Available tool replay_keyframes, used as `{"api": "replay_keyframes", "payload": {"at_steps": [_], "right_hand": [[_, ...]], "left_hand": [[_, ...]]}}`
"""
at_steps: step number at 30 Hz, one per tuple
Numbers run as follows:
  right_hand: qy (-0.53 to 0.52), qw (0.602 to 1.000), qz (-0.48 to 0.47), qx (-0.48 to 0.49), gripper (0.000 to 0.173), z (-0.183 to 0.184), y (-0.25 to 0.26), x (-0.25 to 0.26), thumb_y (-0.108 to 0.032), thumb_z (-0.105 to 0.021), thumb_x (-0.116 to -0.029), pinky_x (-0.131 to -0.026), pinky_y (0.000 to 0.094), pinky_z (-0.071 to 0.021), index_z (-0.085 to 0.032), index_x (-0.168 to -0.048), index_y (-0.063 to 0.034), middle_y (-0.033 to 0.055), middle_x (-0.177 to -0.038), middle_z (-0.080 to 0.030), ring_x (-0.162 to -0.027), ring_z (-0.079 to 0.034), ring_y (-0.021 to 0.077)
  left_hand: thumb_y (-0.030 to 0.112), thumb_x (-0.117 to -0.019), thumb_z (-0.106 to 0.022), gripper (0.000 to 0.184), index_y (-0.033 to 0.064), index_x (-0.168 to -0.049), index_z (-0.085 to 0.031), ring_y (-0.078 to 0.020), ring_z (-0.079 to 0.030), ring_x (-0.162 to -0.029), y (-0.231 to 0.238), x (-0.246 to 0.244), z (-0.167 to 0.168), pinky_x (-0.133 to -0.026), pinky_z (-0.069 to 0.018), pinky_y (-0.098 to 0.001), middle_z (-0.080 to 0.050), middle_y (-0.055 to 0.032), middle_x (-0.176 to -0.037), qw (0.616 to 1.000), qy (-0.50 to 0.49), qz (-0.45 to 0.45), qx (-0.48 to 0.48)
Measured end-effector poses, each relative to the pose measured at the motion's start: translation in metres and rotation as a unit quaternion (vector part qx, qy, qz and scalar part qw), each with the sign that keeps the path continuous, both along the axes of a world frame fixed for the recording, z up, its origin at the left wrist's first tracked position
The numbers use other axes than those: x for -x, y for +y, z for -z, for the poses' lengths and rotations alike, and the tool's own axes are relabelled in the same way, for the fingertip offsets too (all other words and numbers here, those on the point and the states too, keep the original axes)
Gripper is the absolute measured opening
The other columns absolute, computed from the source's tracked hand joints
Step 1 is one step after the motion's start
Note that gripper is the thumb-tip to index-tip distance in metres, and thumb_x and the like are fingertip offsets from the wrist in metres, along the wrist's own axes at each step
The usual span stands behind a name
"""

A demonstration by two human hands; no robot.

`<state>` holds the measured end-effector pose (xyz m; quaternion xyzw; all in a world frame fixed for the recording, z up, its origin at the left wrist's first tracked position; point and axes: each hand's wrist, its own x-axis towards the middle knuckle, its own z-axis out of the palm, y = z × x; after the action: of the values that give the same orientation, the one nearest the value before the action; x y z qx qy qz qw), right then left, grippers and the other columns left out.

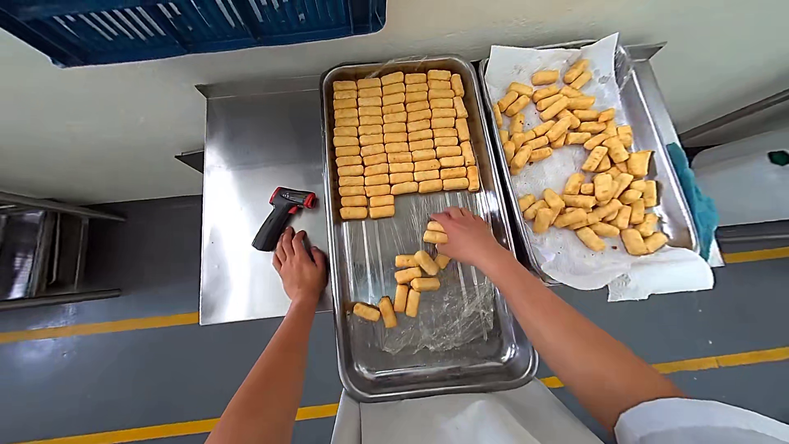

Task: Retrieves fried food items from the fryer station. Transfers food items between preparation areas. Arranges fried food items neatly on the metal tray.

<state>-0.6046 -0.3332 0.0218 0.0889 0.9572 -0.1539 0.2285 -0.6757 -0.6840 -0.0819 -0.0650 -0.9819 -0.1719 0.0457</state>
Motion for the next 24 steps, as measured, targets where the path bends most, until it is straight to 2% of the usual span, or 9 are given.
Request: {"api": "replay_keyframes", "payload": {"at_steps": [1,3,5,7,8,11,16,19,24], "right_hand": [[0.041,0.999,-0.011,-0.003,0.062,-0.003,-0.012,-0.005,-0.022,-0.077,-0.0875,-0.110,0.0642,-0.0387,-0.058,-0.146,-0.0130,0.0195,-0.148,-0.053,-0.139,-0.047,0.0420],[0.096,0.994,-0.056,0.020,0.052,-0.007,-0.039,-0.016,-0.017,-0.074,-0.0896,-0.115,0.0583,-0.0376,-0.063,-0.140,-0.0099,0.0186,-0.144,-0.057,-0.138,-0.050,0.0382],[0.060,0.991,-0.119,0.022,0.055,-0.007,-0.067,-0.022,-0.023,-0.075,-0.0873,-0.121,0.0567,-0.0304,-0.062,-0.140,-0.0129,0.0134,-0.142,-0.059,-0.137,-0.051,0.0329],[-0.011,0.989,-0.143,-0.026,0.072,-0.001,-0.088,-0.028,-0.025,-0.082,-0.0794,-0.122,0.0664,-0.0187,-0.057,-0.145,-0.0116,0.0148,-0.141,-0.059,-0.137,-0.050,0.0364],[-0.035,0.989,-0.137,-0.049,0.078,0.002,-0.093,-0.029,-0.023,-0.085,-0.0757,-0.120,0.0711,-0.0166,-0.055,-0.146,-0.0095,0.0175,-0.139,-0.058,-0.135,-0.050,0.0400],[-0.057,0.990,-0.097,-0.091,0.076,0.006,-0.099,-0.024,-0.019,-0.088,-0.0723,-0.115,0.0726,-0.0241,-0.057,-0.141,-0.0086,0.0212,-0.132,-0.060,-0.126,-0.056,0.0435],[-0.053,0.994,-0.054,-0.083,0.069,0.004,-0.110,-0.009,-0.033,-0.084,-0.0796,-0.104,0.0689,-0.0387,-0.057,-0.140,-0.0116,0.0207,-0.130,-0.061,-0.117,-0.061,0.0411],[0.032,0.997,-0.047,-0.049,0.061,0.004,-0.123,0.016,-0.025,-0.083,-0.0807,-0.100,0.0620,-0.0440,-0.061,-0.137,-0.0142,0.0196,-0.126,-0.063,-0.115,-0.061,0.0401],[0.124,0.992,-0.013,0.030,0.051,0.016,-0.158,0.041,-0.011,-0.074,-0.0911,-0.094,0.0546,-0.0541,-0.061,-0.140,-0.0141,0.0172,-0.137,-0.058,-0.124,-0.058,0.0388]], "left_hand": [[0.033,-0.0987,-0.037,0.052,0.0072,-0.138,-0.058,-0.0365,-0.038,-0.148,0.001,-0.001,-0.002,-0.117,-0.0272,-0.0597,-0.045,-0.0165,-0.157,1.000,0.000,0.001,-0.004],[0.033,-0.0984,-0.037,0.052,0.0072,-0.139,-0.058,-0.0372,-0.037,-0.148,0.002,-0.001,-0.004,-0.118,-0.0268,-0.0600,-0.044,-0.0167,-0.157,1.000,-0.004,0.000,-0.008],[0.033,-0.0982,-0.037,0.052,0.0079,-0.139,-0.058,-0.0368,-0.037,-0.149,0.002,-0.001,-0.003,-0.118,-0.0274,-0.0598,-0.044,-0.0168,-0.158,1.000,-0.001,0.001,-0.009],[0.033,-0.0987,-0.037,0.052,0.0086,-0.140,-0.058,-0.0355,-0.036,-0.149,0.001,-0.002,-0.003,-0.119,-0.0267,-0.0586,-0.043,-0.0170,-0.158,1.000,-0.004,0.003,-0.010],[0.033,-0.0987,-0.037,0.052,0.0083,-0.139,-0.058,-0.0351,-0.036,-0.150,0.001,-0.002,-0.003,-0.119,-0.0265,-0.0583,-0.043,-0.0171,-0.158,1.000,-0.006,0.004,-0.012],[0.032,-0.0990,-0.039,0.051,0.0074,-0.139,-0.057,-0.0350,-0.035,-0.150,0.001,-0.001,-0.004,-0.119,-0.0262,-0.0580,-0.043,-0.0171,-0.158,1.000,-0.013,0.008,-0.019],[0.033,-0.0996,-0.040,0.052,0.0070,-0.141,-0.057,-0.0346,-0.035,-0.150,-0.001,-0.001,-0.006,-0.120,-0.0241,-0.0568,-0.043,-0.0168,-0.159,1.000,-0.018,0.016,-0.017],[0.032,-0.0999,-0.040,0.052,0.0063,-0.141,-0.056,-0.0349,-0.034,-0.150,0.000,-0.001,-0.006,-0.121,-0.0233,-0.0570,-0.042,-0.0173,-0.159,1.000,-0.019,0.017,-0.017],[0.031,-0.0997,-0.040,0.051,0.0066,-0.142,-0.057,-0.0361,-0.034,-0.150,-0.001,-0.001,-0.004,-0.121,-0.0239,-0.0579,-0.043,-0.0168,-0.158,0.999,-0.018,0.018,-0.020]]}}
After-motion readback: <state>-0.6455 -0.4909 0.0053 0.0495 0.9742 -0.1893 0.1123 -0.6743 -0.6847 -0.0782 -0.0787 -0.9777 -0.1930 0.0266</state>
